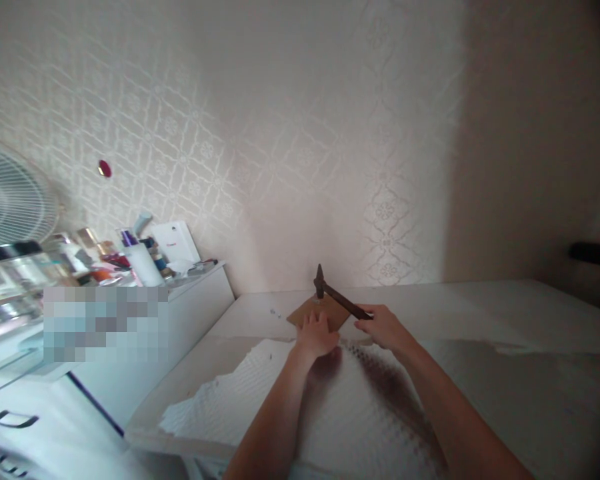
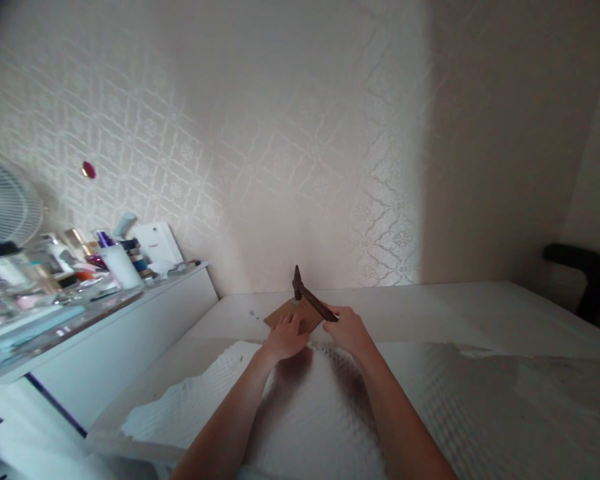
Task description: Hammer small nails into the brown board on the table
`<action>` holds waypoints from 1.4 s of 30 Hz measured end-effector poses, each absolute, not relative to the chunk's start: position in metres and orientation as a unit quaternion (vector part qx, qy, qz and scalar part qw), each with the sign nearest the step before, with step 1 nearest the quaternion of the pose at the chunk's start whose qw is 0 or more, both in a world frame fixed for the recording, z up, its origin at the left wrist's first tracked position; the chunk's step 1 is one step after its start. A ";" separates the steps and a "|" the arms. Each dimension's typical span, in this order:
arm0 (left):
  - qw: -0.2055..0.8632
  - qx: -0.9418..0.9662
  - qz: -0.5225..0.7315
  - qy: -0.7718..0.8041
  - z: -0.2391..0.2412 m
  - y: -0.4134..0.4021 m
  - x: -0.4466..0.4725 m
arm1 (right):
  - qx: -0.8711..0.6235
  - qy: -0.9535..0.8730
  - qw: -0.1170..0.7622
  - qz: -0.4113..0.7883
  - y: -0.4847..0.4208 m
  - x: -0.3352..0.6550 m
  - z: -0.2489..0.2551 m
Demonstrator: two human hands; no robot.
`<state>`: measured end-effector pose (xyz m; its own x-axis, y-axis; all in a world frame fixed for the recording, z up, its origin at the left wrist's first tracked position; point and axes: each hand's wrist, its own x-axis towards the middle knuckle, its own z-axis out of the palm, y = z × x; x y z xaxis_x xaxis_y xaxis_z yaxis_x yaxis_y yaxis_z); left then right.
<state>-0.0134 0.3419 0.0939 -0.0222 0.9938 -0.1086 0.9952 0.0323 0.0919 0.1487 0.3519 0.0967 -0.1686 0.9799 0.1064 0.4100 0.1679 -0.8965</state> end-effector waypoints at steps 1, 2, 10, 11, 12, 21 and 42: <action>0.070 0.695 -0.003 0.715 0.093 0.342 -0.014 | -0.524 -0.662 0.373 0.384 0.352 0.149 0.096; 0.069 0.695 -0.001 0.716 0.093 0.342 -0.014 | -0.523 -0.661 0.373 0.388 0.353 0.149 0.096; 0.066 0.698 0.001 0.713 0.094 0.342 -0.014 | -0.530 -0.640 0.370 0.414 0.353 0.150 0.097; 0.066 0.698 0.001 0.713 0.094 0.342 -0.014 | -0.529 -0.639 0.365 0.422 0.353 0.150 0.097; 0.067 0.698 0.000 0.713 0.094 0.342 -0.014 | -0.527 -0.638 0.363 0.428 0.353 0.149 0.097; 0.073 0.691 -0.009 0.719 0.094 0.343 -0.013 | -0.534 -0.619 0.362 0.448 0.351 0.147 0.096; 0.075 0.696 0.006 0.714 0.093 0.343 -0.013 | -0.503 -0.658 0.407 0.385 0.353 0.143 0.088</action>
